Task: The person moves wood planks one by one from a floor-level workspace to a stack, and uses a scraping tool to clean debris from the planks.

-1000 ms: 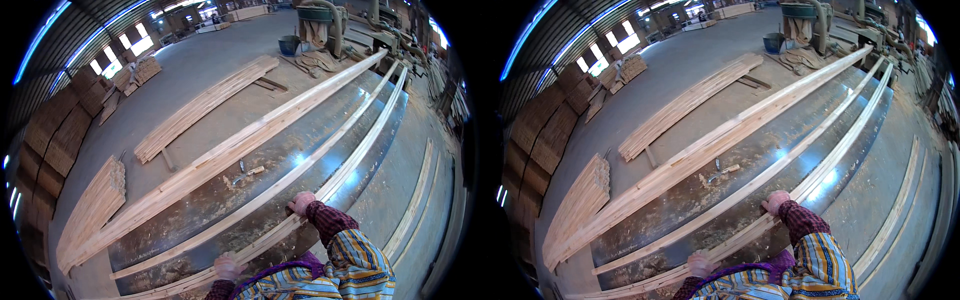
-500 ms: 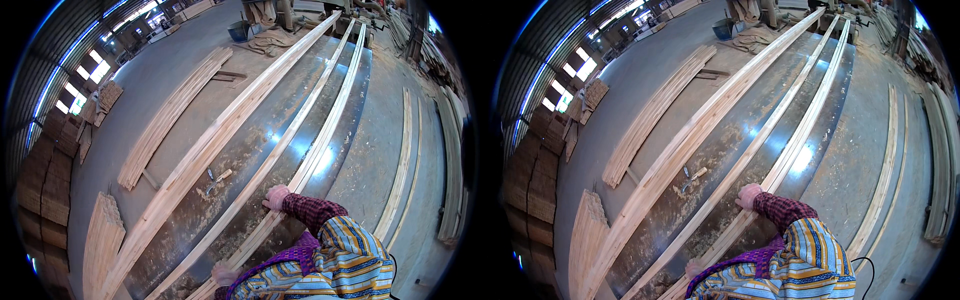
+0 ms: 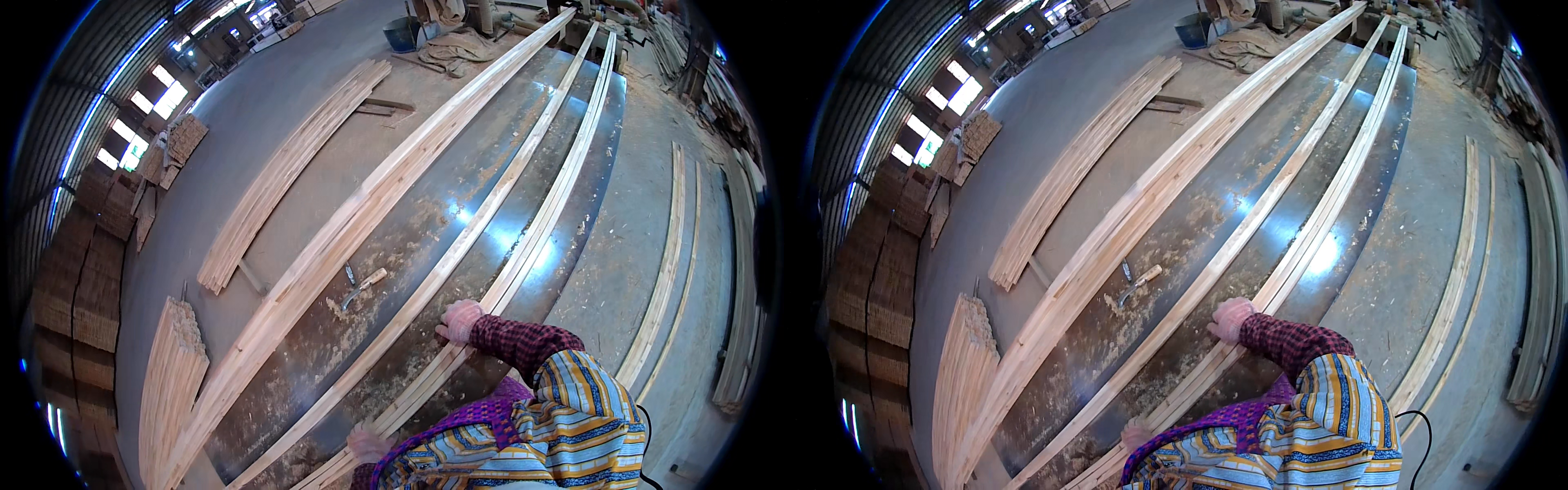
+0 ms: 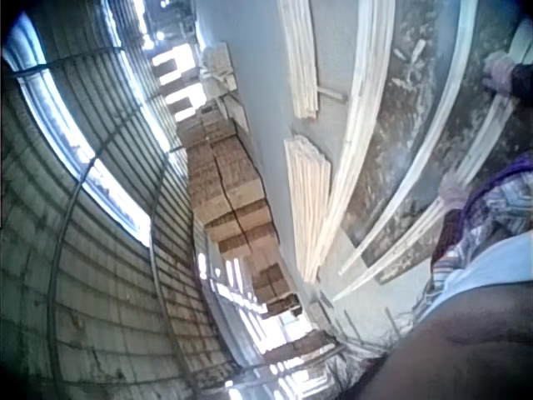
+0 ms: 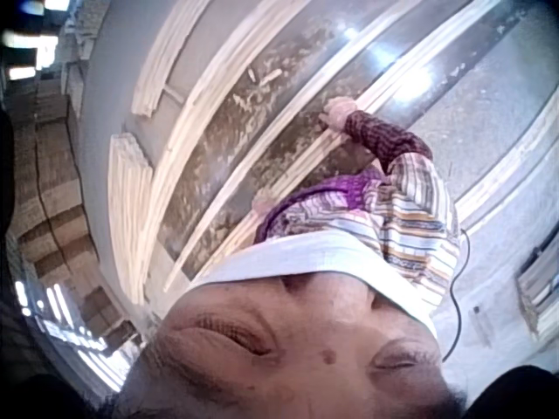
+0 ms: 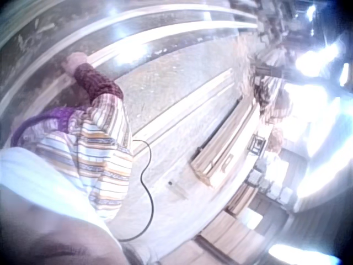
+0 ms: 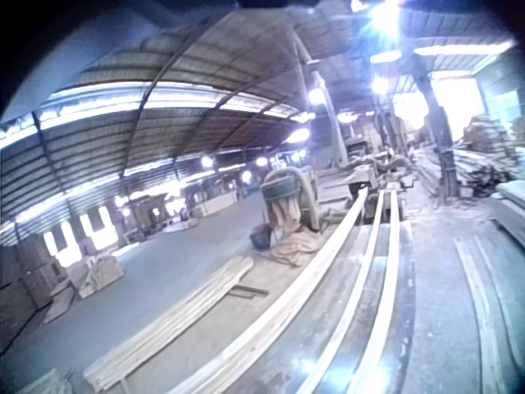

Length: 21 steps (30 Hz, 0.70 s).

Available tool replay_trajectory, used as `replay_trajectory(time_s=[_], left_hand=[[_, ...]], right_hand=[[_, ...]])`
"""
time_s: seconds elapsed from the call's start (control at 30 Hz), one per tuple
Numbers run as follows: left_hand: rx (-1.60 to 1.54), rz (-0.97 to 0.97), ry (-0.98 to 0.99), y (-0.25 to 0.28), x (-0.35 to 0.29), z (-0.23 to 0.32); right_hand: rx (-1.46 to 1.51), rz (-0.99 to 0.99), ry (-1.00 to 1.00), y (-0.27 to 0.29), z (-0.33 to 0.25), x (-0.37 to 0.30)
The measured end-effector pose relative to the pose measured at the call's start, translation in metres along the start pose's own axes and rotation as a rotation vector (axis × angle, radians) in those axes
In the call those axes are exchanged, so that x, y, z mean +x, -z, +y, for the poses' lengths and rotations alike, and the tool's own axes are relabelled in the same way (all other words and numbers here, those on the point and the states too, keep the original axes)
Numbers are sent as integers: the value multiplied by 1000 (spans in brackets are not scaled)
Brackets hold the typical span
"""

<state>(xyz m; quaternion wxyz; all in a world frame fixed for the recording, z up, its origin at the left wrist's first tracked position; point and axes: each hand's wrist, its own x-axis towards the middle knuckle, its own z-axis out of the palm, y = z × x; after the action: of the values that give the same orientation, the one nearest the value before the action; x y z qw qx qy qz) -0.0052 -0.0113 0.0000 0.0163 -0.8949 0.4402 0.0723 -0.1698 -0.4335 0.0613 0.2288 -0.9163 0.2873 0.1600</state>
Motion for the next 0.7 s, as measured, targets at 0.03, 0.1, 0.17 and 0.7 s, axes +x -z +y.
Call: replay_trajectory(time_s=[0.03,0.1,0.17,0.7], left_hand=[[22,-1,-6,7,1,5],[22,-1,-3,9,-2,6],[-21,-1,17,5,-5,2],[-153,-225,306,12,4,12]], right_hand=[[0,7,12,-1,-1,1],[0,23,38,-3,-1,3],[18,39,42,-7,-1,7],[-284,272,-239,83,130,86]])
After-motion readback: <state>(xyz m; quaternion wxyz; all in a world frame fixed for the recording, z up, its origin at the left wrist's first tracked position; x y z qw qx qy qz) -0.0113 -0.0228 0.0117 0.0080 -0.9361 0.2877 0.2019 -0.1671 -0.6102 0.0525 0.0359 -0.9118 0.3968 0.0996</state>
